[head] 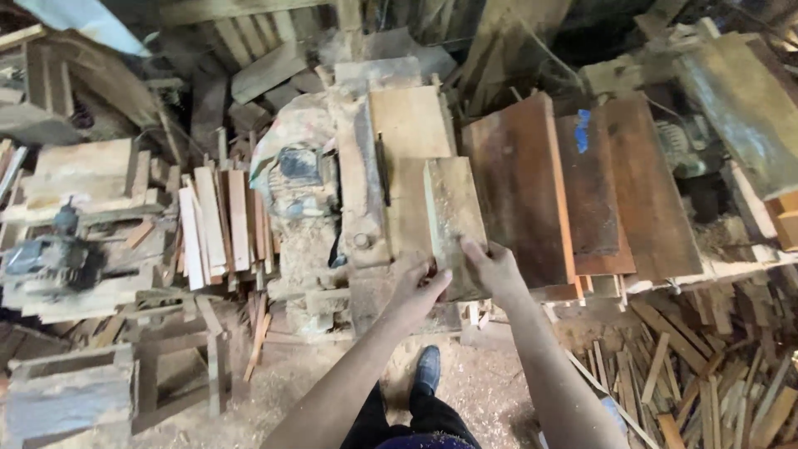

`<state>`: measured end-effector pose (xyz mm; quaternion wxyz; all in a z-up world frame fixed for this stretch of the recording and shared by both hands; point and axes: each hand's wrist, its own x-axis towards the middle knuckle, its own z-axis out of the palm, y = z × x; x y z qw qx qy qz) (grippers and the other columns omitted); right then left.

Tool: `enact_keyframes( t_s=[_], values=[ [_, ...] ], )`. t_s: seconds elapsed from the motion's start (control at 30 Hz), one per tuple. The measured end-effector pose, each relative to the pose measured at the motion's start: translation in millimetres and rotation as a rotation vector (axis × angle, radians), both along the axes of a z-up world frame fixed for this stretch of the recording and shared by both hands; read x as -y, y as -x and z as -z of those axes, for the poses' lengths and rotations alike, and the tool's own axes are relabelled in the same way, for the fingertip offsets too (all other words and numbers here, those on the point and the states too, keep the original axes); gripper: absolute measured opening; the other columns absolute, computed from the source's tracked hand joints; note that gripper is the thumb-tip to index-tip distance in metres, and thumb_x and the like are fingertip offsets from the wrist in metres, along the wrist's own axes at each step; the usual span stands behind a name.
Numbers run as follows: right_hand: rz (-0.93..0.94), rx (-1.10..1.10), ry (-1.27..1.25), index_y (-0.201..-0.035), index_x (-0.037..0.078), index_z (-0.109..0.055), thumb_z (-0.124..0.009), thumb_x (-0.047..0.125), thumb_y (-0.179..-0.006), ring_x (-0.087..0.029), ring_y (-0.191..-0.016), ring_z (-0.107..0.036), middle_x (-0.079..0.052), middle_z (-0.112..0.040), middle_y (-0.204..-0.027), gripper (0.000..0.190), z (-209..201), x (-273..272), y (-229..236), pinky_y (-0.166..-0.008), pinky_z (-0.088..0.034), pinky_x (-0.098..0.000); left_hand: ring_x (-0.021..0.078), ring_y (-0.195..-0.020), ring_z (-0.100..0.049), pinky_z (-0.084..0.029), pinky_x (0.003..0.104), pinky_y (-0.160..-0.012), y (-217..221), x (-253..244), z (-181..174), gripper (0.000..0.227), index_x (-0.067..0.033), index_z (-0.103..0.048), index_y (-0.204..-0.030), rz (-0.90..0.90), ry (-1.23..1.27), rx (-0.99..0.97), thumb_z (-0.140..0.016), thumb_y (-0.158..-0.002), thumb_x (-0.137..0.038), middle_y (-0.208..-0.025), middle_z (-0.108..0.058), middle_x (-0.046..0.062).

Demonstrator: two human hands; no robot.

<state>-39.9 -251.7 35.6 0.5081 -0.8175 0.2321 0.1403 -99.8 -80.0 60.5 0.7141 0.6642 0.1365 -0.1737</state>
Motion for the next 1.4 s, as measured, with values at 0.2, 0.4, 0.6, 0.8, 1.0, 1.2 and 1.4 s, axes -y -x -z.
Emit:
enact_keyframes(
  t_s=[0.2,0.4,0.6,0.8,1.0,1.2,1.4],
  values=[
    [-0.264,-0.008,0.346,-0.097,0.006,-0.08,-0.061,0.071,-0.087,-0.044,-0.105,-0.071,-0.023,-0.078,-0.096,0.068,-9.3,-56.4,25.8,-0.089,-0.055,-0.0574,0.0282,-0.102,-0.073,-0.061,0.04,-0.079,35.7,-28.6,42.7,0.039,-0.0033,-0.068,-0.125,0.026,-0.188,-0.003,-0.068,-0.09,-0.02,-0.104,-0.076,0.019],
    [-0.19,0.139,0.466,-0.098,0.031,-0.082,-0.072,0.058,-0.085,-0.037,-0.096,-0.074,-0.008,-0.079,-0.09,0.031,71.7,-56.1,13.9,-0.082,-0.062,-0.0496,0.0332,-0.09,-0.074,-0.059,0.044,-0.069,56.2,-43.5,43.0,0.032,-0.0068,-0.074,-0.111,0.03,-0.319,0.017,-0.068,-0.087,-0.027,-0.094,-0.073,0.022],
    [-0.141,0.073,0.525,-0.095,0.035,-0.082,-0.075,0.063,-0.079,-0.035,-0.091,-0.076,-0.007,-0.079,-0.087,0.032,85.9,-73.6,25.8,-0.078,-0.064,-0.0479,0.0472,-0.098,-0.071,-0.06,0.048,-0.076,65.6,-55.8,72.3,0.041,-0.0022,-0.072,-0.116,0.112,-0.492,0.04,-0.071,-0.086,-0.03,-0.098,-0.068,0.03],
    [-0.171,0.038,0.548,-0.102,0.034,-0.082,-0.072,0.063,-0.081,-0.033,-0.094,-0.076,-0.007,-0.08,-0.092,0.037,100.9,-70.5,13.3,-0.082,-0.063,-0.0472,0.0519,-0.103,-0.068,-0.062,0.052,-0.086,66.6,-55.1,53.5,0.071,-0.005,-0.056,-0.137,0.166,-0.478,0.022,-0.08,-0.072,-0.02,-0.113,-0.061,0.03],
    [-0.167,0.094,0.538,-0.098,0.029,-0.082,-0.074,0.057,-0.082,-0.038,-0.092,-0.076,-0.01,-0.079,-0.088,0.034,93.5,-78.4,-10.4,-0.077,-0.062,-0.0503,0.0599,-0.113,-0.06,-0.056,0.061,-0.095,67.7,-58.0,2.1,0.086,0.0002,-0.026,-0.153,0.252,-0.526,0.139,-0.071,-0.08,0.002,-0.13,-0.05,0.038],
    [-0.169,0.145,0.53,-0.088,0.022,-0.081,-0.072,0.053,-0.082,-0.042,-0.089,-0.074,-0.014,-0.077,-0.083,0.033,81.9,-83.3,-21.7,-0.072,-0.061,-0.0532,0.0567,-0.105,-0.065,-0.061,0.058,-0.086,49.3,-62.4,12.6,0.077,0.002,-0.03,-0.151,0.335,-0.637,0.217,-0.066,-0.084,0.0,-0.122,-0.056,0.032],
    [-0.171,0.202,0.545,-0.083,0.017,-0.08,-0.075,0.051,-0.081,-0.046,-0.085,-0.074,-0.019,-0.075,-0.078,0.035,76.7,-87.8,-33.7,-0.072,-0.061,-0.0562,0.0569,-0.102,-0.066,-0.055,0.064,-0.084,32.9,-70.3,21.9,0.069,0.0033,-0.04,-0.145,0.362,-0.705,0.293,-0.066,-0.082,0.0,-0.118,-0.06,0.033]
  ],
)
